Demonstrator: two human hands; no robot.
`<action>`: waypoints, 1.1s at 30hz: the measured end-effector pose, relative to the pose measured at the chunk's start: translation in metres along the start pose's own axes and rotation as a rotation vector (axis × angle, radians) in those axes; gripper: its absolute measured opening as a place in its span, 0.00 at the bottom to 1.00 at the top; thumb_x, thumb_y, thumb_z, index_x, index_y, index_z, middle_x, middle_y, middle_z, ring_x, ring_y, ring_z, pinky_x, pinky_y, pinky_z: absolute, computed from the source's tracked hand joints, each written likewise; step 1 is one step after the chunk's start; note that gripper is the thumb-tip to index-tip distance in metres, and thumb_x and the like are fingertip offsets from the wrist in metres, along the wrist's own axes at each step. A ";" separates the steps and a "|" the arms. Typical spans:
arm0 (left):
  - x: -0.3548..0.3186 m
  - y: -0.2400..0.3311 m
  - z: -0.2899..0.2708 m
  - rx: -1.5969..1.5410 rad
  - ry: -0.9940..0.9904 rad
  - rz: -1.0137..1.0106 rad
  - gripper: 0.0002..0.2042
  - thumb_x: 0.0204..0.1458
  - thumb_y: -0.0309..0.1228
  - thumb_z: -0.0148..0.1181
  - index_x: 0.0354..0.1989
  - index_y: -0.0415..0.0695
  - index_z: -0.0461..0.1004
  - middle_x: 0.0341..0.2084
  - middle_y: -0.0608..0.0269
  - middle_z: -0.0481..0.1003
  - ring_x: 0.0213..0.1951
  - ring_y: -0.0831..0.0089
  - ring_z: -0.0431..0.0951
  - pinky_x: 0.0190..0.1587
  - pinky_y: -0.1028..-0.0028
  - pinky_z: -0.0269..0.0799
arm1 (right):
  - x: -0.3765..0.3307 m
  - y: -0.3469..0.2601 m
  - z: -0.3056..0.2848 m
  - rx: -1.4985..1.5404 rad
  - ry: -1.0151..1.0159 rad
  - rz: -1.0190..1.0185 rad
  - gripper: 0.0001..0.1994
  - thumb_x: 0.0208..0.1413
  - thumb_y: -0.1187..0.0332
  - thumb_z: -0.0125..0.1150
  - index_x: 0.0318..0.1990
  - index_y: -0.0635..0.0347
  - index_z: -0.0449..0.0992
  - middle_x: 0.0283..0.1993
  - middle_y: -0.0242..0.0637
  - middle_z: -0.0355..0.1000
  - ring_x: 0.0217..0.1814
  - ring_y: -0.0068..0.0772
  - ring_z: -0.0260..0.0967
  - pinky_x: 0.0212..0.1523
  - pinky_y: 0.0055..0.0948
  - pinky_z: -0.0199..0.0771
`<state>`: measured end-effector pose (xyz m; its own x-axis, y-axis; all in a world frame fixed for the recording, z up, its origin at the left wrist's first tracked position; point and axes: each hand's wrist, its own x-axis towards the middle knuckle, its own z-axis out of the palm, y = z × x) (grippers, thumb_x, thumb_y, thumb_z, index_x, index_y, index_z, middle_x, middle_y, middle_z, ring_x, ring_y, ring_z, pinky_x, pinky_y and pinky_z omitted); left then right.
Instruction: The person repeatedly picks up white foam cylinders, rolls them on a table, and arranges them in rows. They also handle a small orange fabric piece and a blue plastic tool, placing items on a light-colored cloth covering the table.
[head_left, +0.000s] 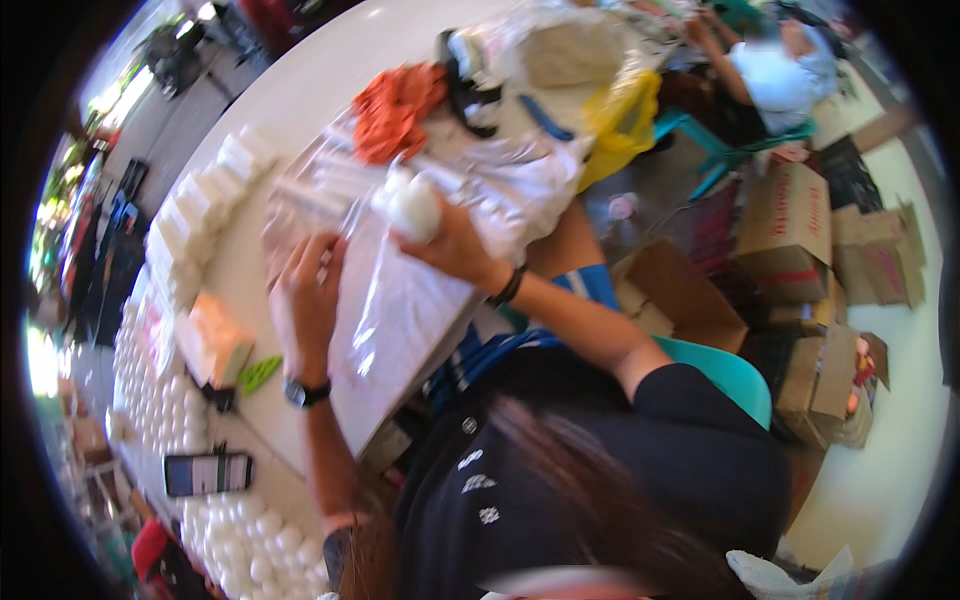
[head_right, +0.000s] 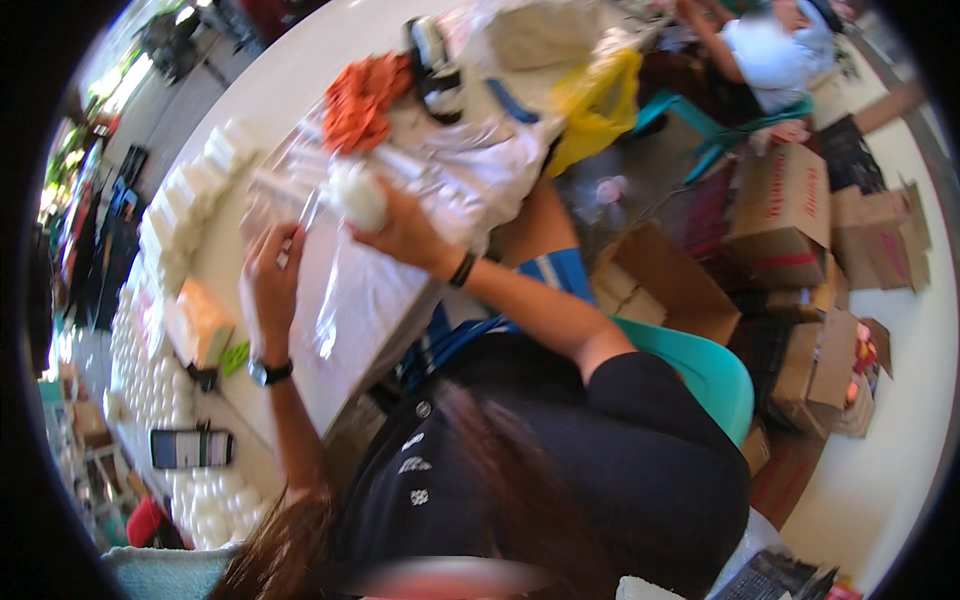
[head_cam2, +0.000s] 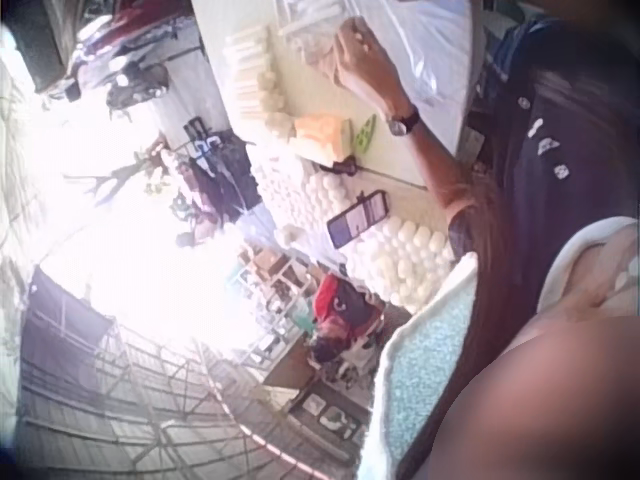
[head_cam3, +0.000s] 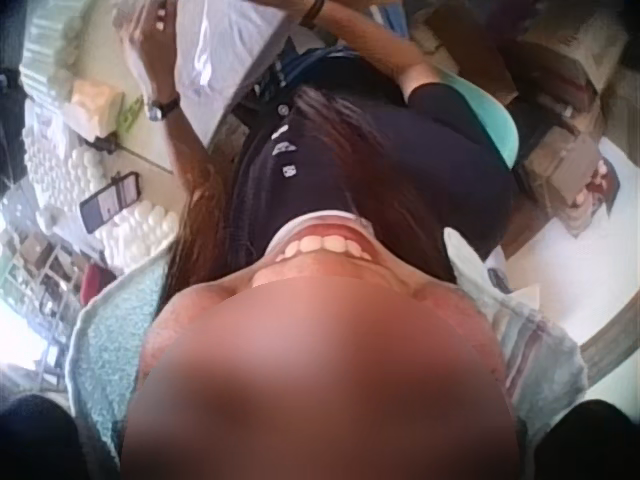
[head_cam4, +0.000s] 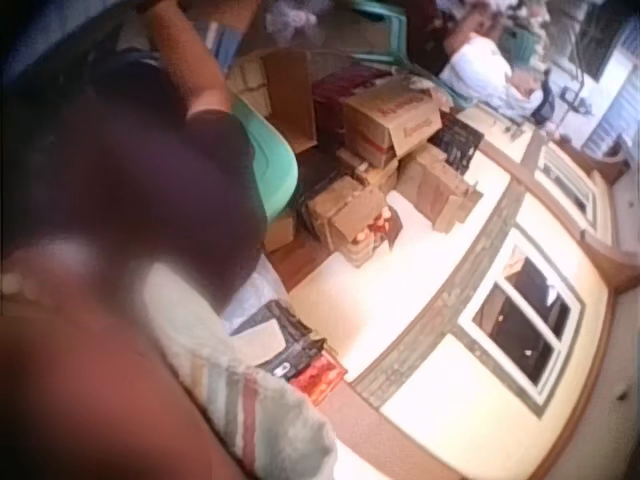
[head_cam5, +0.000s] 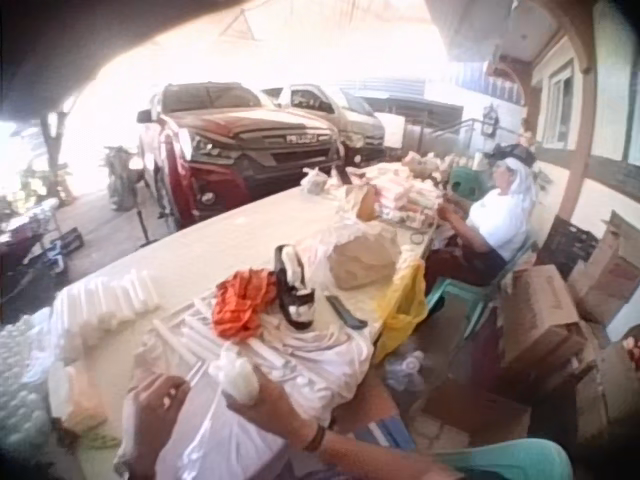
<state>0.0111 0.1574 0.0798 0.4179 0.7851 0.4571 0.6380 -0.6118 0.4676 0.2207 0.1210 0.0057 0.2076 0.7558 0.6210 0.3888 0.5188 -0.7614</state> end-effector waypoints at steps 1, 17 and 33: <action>-0.001 0.000 -0.001 -0.034 0.003 0.002 0.08 0.63 0.32 0.62 0.41 0.40 0.79 0.35 0.55 0.81 0.34 0.63 0.81 0.36 0.68 0.76 | -0.001 0.000 0.002 0.031 0.014 0.026 0.26 0.49 0.65 0.77 0.54 0.64 0.72 0.43 0.49 0.78 0.42 0.50 0.79 0.43 0.40 0.78; -0.016 -0.002 0.000 0.064 0.094 0.088 0.06 0.56 0.29 0.66 0.39 0.43 0.79 0.34 0.59 0.82 0.35 0.60 0.83 0.37 0.66 0.77 | -0.002 -0.005 -0.003 0.091 -0.051 0.089 0.14 0.52 0.70 0.77 0.42 0.63 0.78 0.34 0.35 0.81 0.35 0.25 0.79 0.40 0.26 0.78; -0.105 0.010 -0.023 0.080 0.067 0.016 0.06 0.58 0.30 0.64 0.39 0.41 0.77 0.34 0.54 0.80 0.35 0.53 0.82 0.36 0.64 0.77 | -0.031 -0.018 -0.018 0.302 -0.259 0.180 0.09 0.55 0.74 0.71 0.40 0.68 0.79 0.35 0.38 0.82 0.38 0.29 0.82 0.42 0.27 0.82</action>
<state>-0.0416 0.0664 0.0538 0.3864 0.7652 0.5149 0.6821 -0.6129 0.3990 0.2232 0.0811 0.0036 0.0005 0.9001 0.4356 0.0790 0.4342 -0.8973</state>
